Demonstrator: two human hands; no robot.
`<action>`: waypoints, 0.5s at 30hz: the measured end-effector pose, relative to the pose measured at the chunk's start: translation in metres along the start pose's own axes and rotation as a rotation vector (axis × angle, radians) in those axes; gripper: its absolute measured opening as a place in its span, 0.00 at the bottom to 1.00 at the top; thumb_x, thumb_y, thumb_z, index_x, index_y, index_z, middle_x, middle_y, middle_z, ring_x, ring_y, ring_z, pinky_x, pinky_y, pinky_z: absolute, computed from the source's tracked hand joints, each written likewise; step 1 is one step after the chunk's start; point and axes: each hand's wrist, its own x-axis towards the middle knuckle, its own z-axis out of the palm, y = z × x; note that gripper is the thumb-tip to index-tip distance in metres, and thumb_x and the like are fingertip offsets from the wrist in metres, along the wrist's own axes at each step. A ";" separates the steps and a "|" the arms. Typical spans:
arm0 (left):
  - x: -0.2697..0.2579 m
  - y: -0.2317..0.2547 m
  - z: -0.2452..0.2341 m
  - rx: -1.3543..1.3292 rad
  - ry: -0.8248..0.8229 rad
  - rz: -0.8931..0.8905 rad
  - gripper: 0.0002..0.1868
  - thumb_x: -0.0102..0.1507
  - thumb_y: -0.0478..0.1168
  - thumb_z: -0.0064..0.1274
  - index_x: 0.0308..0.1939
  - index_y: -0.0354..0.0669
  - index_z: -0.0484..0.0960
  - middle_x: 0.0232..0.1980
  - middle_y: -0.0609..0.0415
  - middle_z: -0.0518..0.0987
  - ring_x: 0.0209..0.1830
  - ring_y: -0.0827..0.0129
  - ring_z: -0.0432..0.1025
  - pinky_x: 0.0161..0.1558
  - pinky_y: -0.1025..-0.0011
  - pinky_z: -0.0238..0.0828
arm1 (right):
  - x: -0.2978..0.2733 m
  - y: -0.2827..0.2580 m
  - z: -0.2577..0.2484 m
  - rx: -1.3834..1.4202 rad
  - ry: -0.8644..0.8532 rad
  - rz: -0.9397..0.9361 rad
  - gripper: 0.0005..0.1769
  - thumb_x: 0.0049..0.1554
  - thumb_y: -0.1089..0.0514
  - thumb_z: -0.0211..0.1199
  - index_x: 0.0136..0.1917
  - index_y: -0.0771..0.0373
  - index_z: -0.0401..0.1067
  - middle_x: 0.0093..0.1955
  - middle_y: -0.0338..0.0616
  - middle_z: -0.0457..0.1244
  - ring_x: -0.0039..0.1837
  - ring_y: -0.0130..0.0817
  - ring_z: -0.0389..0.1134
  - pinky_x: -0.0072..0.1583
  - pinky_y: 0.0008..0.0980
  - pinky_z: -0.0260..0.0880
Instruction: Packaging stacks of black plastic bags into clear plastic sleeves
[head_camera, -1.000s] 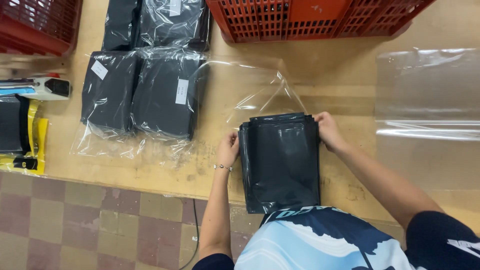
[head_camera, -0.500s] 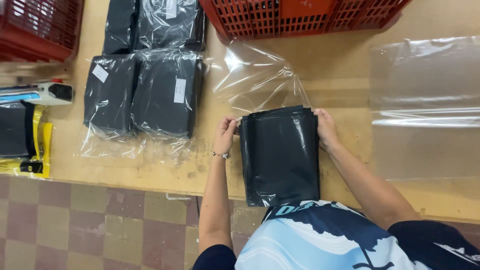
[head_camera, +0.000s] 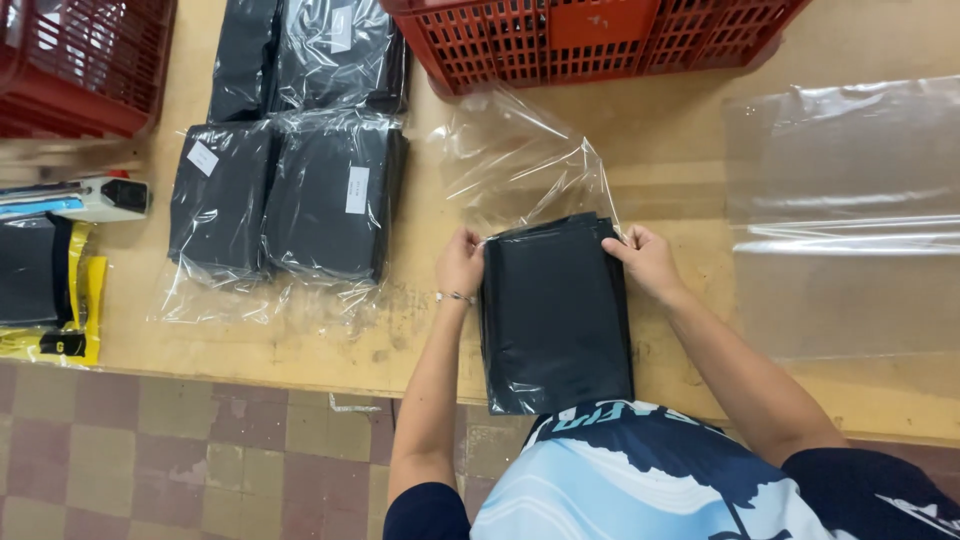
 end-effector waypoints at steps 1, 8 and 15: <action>-0.005 0.009 0.000 0.000 0.003 0.002 0.06 0.62 0.44 0.59 0.40 0.52 0.78 0.31 0.49 0.80 0.38 0.49 0.78 0.41 0.56 0.71 | 0.003 0.005 0.002 0.001 0.000 -0.003 0.26 0.53 0.50 0.76 0.31 0.52 0.57 0.26 0.26 0.49 0.31 0.20 0.51 0.34 0.21 0.45; -0.047 0.034 -0.014 0.377 0.423 0.451 0.13 0.71 0.51 0.45 0.37 0.51 0.77 0.29 0.51 0.78 0.33 0.56 0.78 0.37 0.61 0.75 | -0.022 -0.015 0.017 -0.546 0.321 -0.436 0.31 0.59 0.46 0.71 0.25 0.53 0.57 0.22 0.43 0.53 0.30 0.45 0.62 0.35 0.34 0.59; -0.063 -0.031 -0.012 0.668 0.479 0.705 0.12 0.65 0.48 0.57 0.30 0.57 0.71 0.31 0.60 0.72 0.31 0.65 0.74 0.31 0.71 0.73 | -0.040 -0.014 0.003 -0.831 0.240 -0.786 0.26 0.66 0.42 0.60 0.30 0.53 0.61 0.28 0.39 0.56 0.36 0.41 0.66 0.39 0.35 0.66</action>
